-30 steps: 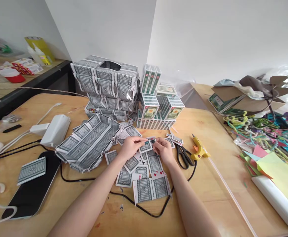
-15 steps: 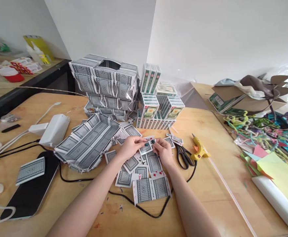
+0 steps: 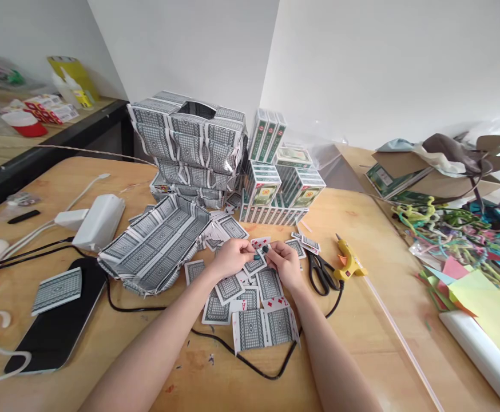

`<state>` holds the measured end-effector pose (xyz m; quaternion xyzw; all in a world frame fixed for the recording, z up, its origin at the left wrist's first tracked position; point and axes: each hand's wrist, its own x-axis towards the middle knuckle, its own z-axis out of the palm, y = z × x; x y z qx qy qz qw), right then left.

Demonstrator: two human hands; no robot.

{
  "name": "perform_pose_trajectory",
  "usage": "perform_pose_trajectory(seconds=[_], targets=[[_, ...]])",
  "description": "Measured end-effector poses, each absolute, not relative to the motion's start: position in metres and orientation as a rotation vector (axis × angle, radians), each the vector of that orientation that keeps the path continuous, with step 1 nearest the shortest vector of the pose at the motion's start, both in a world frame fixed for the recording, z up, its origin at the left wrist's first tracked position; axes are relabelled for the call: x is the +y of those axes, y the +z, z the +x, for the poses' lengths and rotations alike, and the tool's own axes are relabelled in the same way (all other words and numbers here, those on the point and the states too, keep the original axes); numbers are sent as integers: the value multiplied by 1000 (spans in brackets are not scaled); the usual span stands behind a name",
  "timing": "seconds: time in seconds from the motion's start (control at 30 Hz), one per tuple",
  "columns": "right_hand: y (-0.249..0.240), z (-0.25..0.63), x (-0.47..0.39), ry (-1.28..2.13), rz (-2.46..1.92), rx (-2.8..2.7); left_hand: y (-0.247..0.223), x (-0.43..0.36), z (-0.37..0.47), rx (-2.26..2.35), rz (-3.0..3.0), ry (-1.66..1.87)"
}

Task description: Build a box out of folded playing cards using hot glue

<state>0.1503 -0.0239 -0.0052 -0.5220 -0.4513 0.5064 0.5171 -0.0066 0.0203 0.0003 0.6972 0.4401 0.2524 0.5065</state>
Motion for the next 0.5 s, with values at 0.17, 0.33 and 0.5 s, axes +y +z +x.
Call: perform_pose_trajectory(seconds=[0.17,0.33,0.5], targets=[[-7,151,-23,1203,-1242,-1125,5,17,-2,1166,1619,602],[-4,151,-24,1158,-1254,-1178,9,16,-3,1129,1605,598],[-6,153,-23,1174,-1243,-1204,8,16,-4,1031,1673,603]])
